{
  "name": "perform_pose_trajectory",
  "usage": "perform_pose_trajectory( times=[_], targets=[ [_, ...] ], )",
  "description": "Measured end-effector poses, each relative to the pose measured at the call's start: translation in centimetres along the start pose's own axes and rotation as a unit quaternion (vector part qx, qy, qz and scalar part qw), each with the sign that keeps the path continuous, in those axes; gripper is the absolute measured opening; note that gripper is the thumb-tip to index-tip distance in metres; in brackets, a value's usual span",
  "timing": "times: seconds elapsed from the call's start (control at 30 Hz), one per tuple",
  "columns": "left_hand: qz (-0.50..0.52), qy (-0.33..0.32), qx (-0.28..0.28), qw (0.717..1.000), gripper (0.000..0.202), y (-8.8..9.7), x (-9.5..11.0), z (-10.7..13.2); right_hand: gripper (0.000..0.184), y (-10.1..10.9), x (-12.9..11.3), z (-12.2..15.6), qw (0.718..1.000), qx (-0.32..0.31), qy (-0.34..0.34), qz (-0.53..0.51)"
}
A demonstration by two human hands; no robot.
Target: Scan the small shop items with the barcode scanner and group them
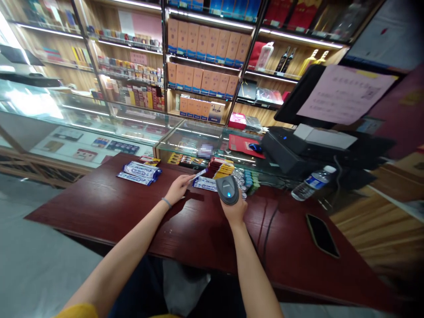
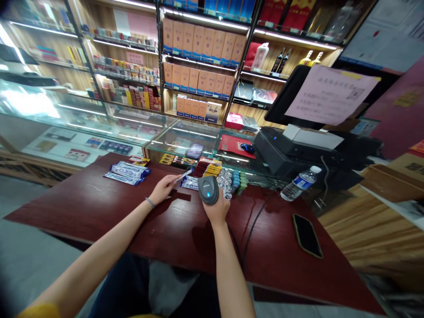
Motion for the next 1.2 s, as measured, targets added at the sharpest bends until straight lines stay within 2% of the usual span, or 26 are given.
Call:
perform_pose_trajectory(
  times=[0.1,0.2,0.37,0.5,0.7,1.07,1.2],
  targets=[
    [-0.125,-0.085,-0.030,0.988,0.040,-1.6,1.2,0.1,0.054,0.5,1.2,0.1,0.999,0.031,-0.019,-0.015],
    [-0.211,-0.137,-0.068,0.966,0.040,-3.6,1.9,0.1,0.054,1.0,1.9,0.0,0.998,0.045,-0.041,-0.032],
    [-0.262,-0.157,-0.106,0.946,0.032,-6.7,2.3,-0.3,0.051,1.6,2.1,-0.2,0.996,0.060,-0.060,-0.018],
    [-0.278,-0.164,-0.102,0.941,0.030,-8.0,2.4,-0.4,0.050,1.5,2.2,-0.2,0.995,0.059,-0.072,-0.029],
    [-0.273,-0.185,-0.086,0.940,0.032,-8.4,1.9,-0.4,0.054,1.3,2.3,0.0,0.994,0.058,-0.077,-0.049],
    [-0.270,-0.184,-0.072,0.942,0.036,-8.5,1.4,-0.5,0.054,1.1,1.7,-0.1,0.995,0.055,-0.053,-0.063],
    [-0.263,-0.176,-0.057,0.947,0.034,-7.7,1.6,-0.5,0.055,1.0,1.2,-0.1,0.996,0.071,-0.024,-0.053]
  ],
)
Point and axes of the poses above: each hand's wrist, its own z-axis away from the middle knuckle, its own y-axis out of the back of the hand, x = y × z, the point moved 4 cm from there along -z, towards the middle knuckle, and after that the axes turned 15 degrees about y, right-handed, at the moved point
